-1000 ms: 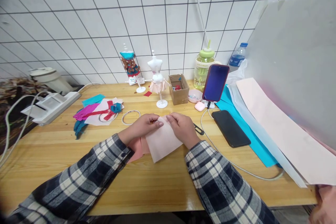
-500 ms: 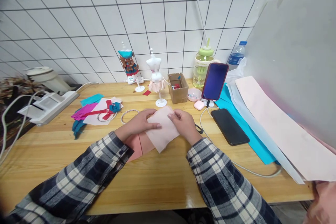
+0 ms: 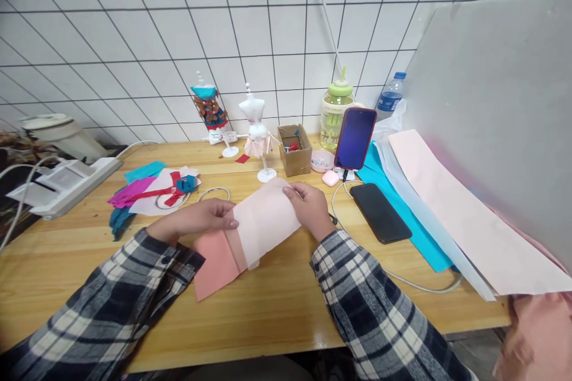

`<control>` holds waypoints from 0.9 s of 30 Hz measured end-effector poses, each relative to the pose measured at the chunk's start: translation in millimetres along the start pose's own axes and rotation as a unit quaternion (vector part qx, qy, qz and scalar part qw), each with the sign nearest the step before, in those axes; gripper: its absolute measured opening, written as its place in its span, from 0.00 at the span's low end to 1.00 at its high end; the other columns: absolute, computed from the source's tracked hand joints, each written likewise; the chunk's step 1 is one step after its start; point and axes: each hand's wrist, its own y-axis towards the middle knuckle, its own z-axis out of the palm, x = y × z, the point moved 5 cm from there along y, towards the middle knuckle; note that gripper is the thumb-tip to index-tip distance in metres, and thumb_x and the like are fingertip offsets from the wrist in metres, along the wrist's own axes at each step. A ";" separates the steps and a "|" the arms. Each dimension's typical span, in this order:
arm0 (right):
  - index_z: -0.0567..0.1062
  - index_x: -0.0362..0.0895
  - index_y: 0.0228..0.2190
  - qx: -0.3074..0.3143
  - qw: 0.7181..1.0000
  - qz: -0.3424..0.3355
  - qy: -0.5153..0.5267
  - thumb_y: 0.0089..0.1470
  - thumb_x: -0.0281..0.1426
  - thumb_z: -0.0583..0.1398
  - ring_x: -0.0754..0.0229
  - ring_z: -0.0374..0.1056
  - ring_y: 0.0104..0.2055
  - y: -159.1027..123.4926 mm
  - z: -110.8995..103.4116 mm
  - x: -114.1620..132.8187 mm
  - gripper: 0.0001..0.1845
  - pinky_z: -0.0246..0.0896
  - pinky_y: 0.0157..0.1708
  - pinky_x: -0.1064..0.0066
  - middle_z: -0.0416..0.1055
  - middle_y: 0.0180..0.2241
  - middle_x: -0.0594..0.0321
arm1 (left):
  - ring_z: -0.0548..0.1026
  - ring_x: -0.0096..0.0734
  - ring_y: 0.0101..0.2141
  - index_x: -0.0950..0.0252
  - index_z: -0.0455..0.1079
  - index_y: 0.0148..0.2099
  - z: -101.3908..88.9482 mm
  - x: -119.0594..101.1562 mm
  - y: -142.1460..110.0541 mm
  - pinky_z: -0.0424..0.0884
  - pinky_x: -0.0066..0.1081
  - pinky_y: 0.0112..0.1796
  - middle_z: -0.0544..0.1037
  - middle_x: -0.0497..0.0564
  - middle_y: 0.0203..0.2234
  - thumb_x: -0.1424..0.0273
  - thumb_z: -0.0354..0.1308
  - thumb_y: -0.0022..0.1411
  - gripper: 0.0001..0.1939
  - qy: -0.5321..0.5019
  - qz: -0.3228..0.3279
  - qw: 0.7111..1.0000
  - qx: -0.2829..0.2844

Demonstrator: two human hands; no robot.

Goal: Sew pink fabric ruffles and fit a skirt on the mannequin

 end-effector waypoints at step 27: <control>0.78 0.43 0.28 0.023 0.988 0.025 0.148 0.48 0.44 0.62 0.61 0.66 0.27 0.3 -10.6 3.1 0.16 0.60 0.26 0.71 0.75 0.26 0.63 | 0.72 0.36 0.37 0.65 0.71 0.49 7.5 6.0 0.9 0.66 0.31 0.37 0.76 0.54 0.40 0.62 0.60 0.51 0.22 0.108 0.057 0.981 -0.153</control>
